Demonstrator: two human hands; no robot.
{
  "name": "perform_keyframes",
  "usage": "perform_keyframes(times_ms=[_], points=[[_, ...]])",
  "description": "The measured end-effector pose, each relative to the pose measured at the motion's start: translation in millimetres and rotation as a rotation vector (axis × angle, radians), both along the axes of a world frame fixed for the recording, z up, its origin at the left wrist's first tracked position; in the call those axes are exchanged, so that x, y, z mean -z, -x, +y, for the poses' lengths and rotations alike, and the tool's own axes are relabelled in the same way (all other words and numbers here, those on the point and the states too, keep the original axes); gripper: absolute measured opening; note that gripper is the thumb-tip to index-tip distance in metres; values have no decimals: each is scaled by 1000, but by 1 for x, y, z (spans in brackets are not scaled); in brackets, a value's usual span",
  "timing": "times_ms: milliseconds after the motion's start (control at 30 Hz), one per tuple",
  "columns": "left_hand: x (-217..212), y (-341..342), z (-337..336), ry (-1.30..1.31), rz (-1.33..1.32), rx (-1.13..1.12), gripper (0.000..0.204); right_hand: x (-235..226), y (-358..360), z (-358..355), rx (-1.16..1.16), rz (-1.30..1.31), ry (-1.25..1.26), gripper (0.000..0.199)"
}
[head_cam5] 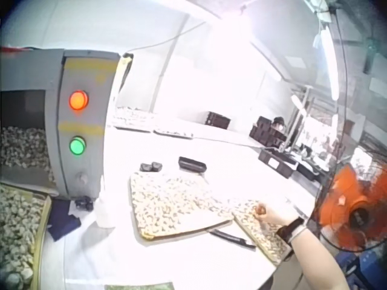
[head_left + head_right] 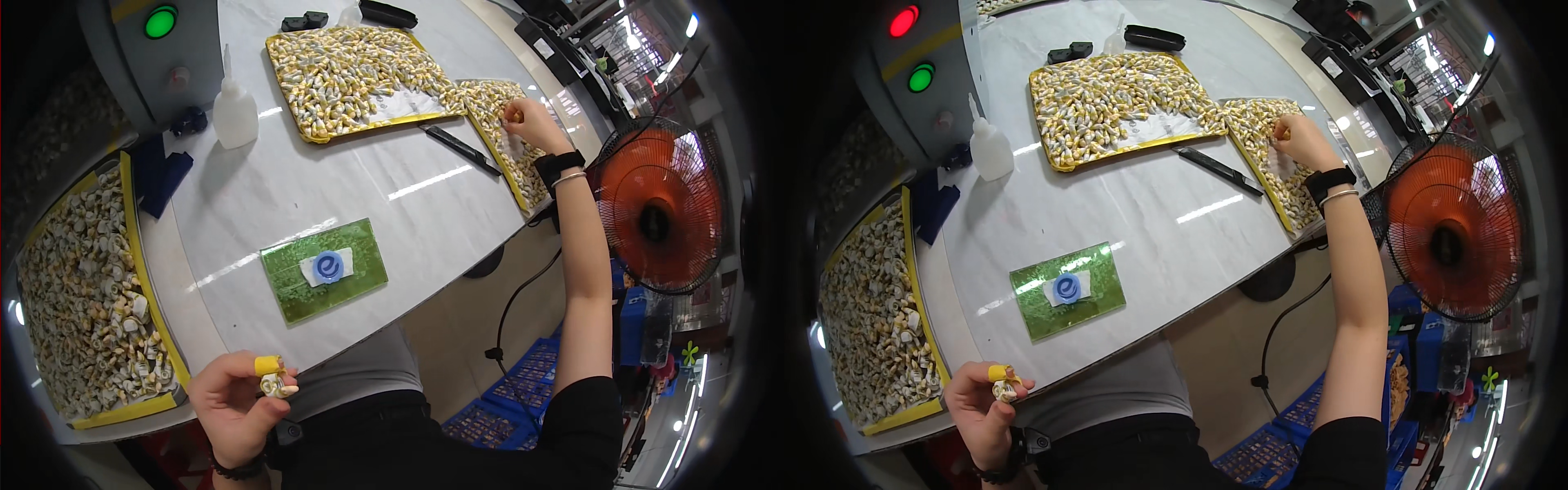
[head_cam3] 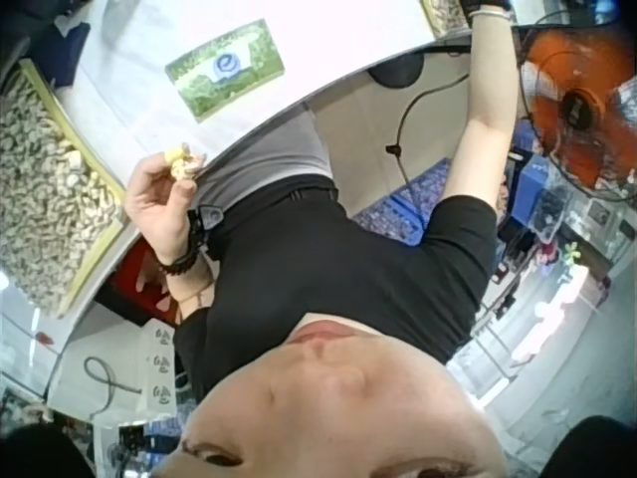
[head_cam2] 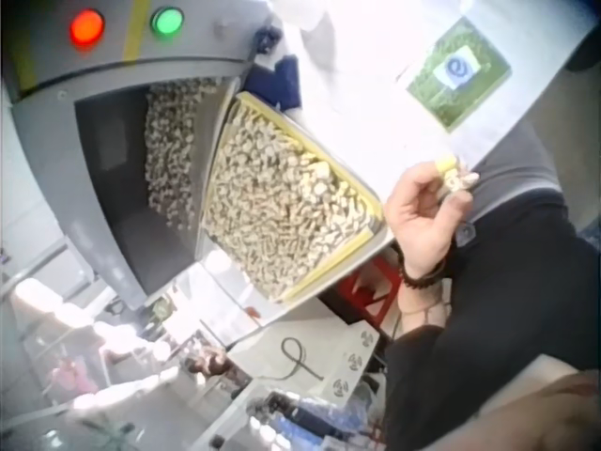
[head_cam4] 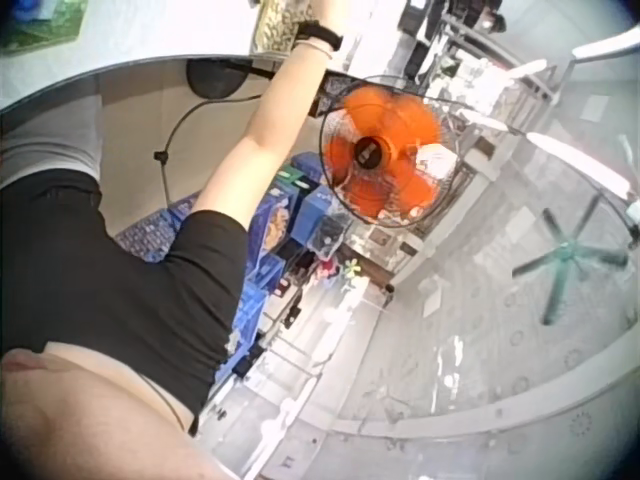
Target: The person repeatedly picks small white and yellow components from a tray, applies a small amount of blue paste from a green pad, and assembles the pieces into small decorative units. The assembled items are placed back onto the tray. The process is repetitive and performed by hand.
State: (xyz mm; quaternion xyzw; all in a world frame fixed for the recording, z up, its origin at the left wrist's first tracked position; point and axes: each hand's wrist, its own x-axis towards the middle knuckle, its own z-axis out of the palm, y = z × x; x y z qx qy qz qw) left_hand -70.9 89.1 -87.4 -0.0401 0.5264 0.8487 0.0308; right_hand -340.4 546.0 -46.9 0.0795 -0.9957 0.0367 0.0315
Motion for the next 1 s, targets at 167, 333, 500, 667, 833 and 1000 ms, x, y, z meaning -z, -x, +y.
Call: perform_keyframes(times_ms=[167,333,500,667,833,1000], points=[[1,-1,-1,-35,11,3,33,-4,-3,5,22,3,11,11],[-1,1,-2,-46,13,52,32,-29,-37,-40,24,66,511,10],[-3,2,-5,-60,-12,64,31,-33,-105,-158,-445,-13,712,18],[0,-1,-7,-87,13,60,30,-27,-142,-227,-755,-78,470,7],[1,2,-7,-80,50,85,28,-14,-131,-236,-960,12,321,18],[2,3,-6,-73,64,76,30,-6,-134,-242,-949,-27,336,15]])
